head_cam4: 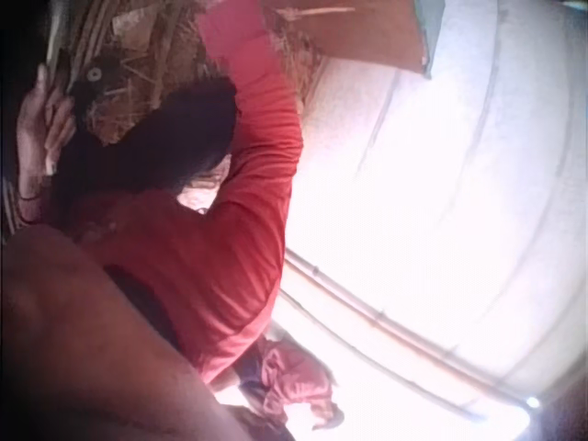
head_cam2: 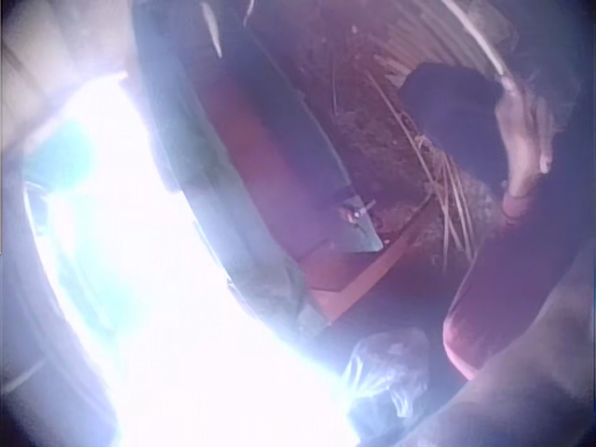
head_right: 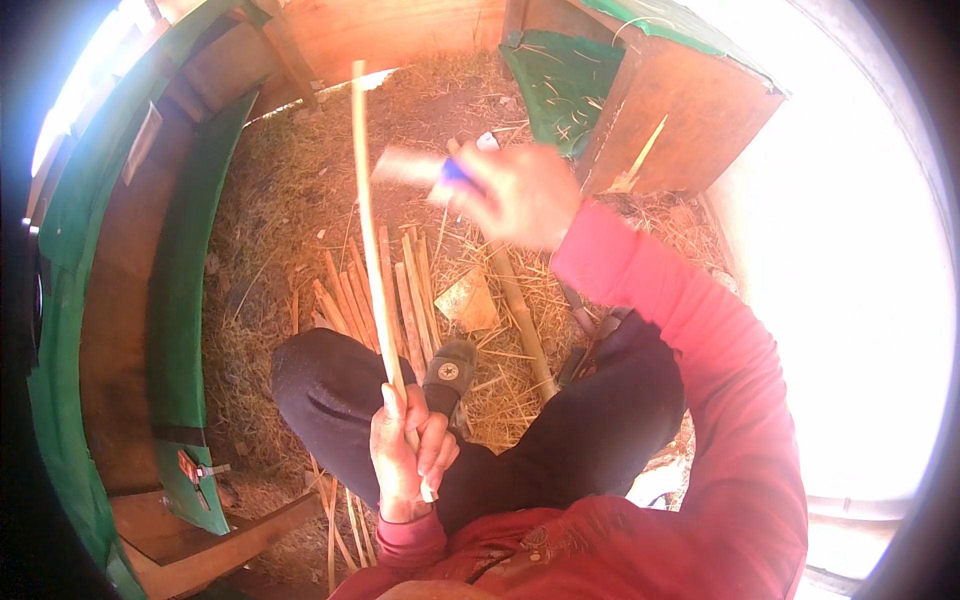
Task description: The person sits on the ground and uses a small axe to sharpen a thin wooden stick. They hold the stick vertically in their left hand and repeatedly strike it with the axe in their right hand to create a pointed tip. The person rotates the stick occasionally to ensure even sharpening.
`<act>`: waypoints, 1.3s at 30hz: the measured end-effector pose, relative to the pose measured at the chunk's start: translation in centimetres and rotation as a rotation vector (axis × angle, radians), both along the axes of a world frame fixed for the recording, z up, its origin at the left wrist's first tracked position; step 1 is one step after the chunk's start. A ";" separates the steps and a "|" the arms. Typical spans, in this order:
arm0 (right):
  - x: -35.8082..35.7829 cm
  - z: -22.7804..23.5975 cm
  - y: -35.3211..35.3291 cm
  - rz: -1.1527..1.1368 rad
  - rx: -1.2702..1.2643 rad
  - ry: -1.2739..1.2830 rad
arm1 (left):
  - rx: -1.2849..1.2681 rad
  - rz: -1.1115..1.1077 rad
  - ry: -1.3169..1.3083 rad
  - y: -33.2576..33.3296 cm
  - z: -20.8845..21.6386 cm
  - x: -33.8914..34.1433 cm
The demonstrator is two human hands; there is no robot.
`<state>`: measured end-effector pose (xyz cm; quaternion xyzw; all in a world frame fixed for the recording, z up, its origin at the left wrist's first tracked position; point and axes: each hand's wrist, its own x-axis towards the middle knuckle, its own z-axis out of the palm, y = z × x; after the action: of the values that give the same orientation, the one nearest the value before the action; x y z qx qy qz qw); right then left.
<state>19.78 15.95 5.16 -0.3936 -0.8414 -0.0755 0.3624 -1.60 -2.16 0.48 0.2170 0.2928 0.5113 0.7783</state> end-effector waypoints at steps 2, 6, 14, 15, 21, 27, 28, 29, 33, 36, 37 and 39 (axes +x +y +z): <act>-1.5 -1.0 -1.9 0.218 -0.102 -0.047 | 0.034 0.040 0.016 -0.1 -0.7 0.1; -2.4 -1.7 -4.2 0.332 -0.271 -0.215 | 0.113 0.035 0.279 0.4 -0.8 0.1; -2.5 -2.3 -2.6 0.012 -0.349 -0.354 | 0.118 0.098 0.389 -0.2 -1.1 1.6; -1.7 -2.1 -0.2 -0.212 -0.297 -0.299 | 0.122 0.084 0.375 -0.8 -1.3 1.4; 5.8 -1.0 4.0 -0.419 -0.178 0.087 | 0.158 -0.036 0.246 -0.4 -0.9 1.6; 0.7 0.4 -2.2 0.266 -0.338 -0.060 | -0.016 -0.024 -0.098 0.5 -0.6 1.4; 0.2 -0.3 -2.8 0.317 -0.332 -0.080 | -0.050 -0.024 -0.177 0.4 -0.5 1.3; -0.1 -0.9 -3.4 0.362 -0.324 -0.107 | -0.014 -0.028 -0.163 0.4 -0.7 1.4; -1.3 -2.3 -5.0 0.431 -0.349 -0.178 | 0.049 -0.032 -0.095 0.6 -1.1 1.6; -1.5 -3.1 -5.3 0.336 -0.259 -0.186 | 0.042 -0.021 -0.059 0.3 -0.7 1.9; -1.6 -3.1 -5.2 0.296 -0.229 -0.188 | 0.037 -0.023 -0.058 0.1 -0.6 2.0; -1.3 -2.7 -4.6 0.196 -0.164 -0.287 | 0.017 -0.031 -0.076 -0.1 -0.4 2.0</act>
<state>18.50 11.39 2.48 -0.3233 -0.9221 -0.0264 0.2108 0.39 -2.22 0.12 0.2086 0.2551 0.5093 0.7950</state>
